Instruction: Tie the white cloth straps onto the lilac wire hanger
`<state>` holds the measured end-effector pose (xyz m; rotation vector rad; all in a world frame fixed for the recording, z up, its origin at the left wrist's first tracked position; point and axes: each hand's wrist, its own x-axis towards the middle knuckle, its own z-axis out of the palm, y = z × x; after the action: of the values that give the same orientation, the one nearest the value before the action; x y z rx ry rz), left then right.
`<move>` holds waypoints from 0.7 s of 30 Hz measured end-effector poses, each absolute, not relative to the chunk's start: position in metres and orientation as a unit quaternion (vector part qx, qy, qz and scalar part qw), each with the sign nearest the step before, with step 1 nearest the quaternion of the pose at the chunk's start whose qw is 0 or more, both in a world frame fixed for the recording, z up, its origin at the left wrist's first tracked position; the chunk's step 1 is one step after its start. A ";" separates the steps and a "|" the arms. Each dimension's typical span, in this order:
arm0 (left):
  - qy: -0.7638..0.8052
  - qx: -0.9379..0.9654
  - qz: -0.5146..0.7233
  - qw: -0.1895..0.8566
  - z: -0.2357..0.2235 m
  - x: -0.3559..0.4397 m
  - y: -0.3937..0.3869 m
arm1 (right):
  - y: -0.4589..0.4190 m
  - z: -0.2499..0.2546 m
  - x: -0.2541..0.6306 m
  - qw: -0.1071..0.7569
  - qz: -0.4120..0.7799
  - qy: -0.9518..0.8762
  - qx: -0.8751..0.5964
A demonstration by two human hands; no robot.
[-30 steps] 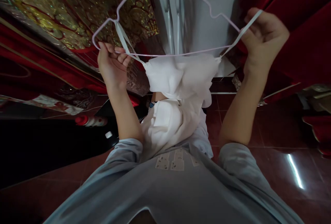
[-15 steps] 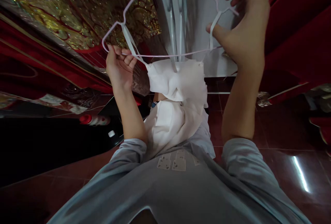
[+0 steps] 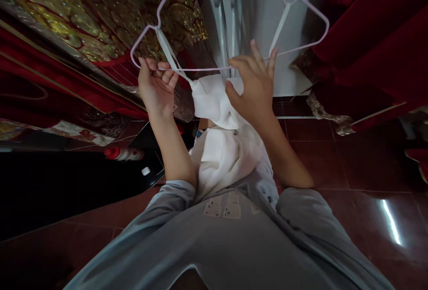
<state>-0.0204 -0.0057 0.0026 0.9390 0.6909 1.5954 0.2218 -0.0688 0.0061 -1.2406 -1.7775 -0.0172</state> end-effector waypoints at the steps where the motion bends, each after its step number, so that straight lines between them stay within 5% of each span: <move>1: 0.291 0.393 0.677 0.551 0.003 -0.019 -0.007 | -0.070 0.005 0.221 0.473 0.000 -0.721 -0.505; 13: 0.353 0.538 0.633 0.431 -0.011 0.014 -0.053 | -0.067 -0.018 0.215 0.471 0.014 -0.726 -0.501; 21: 0.334 0.574 0.590 0.460 0.045 -0.008 -0.059 | -0.062 -0.018 0.207 0.489 0.059 -0.674 -0.550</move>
<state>-0.0084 -0.0586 0.0448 1.4121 0.8217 1.4530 0.2067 -0.0615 -0.0183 -1.3356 -1.6384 0.1434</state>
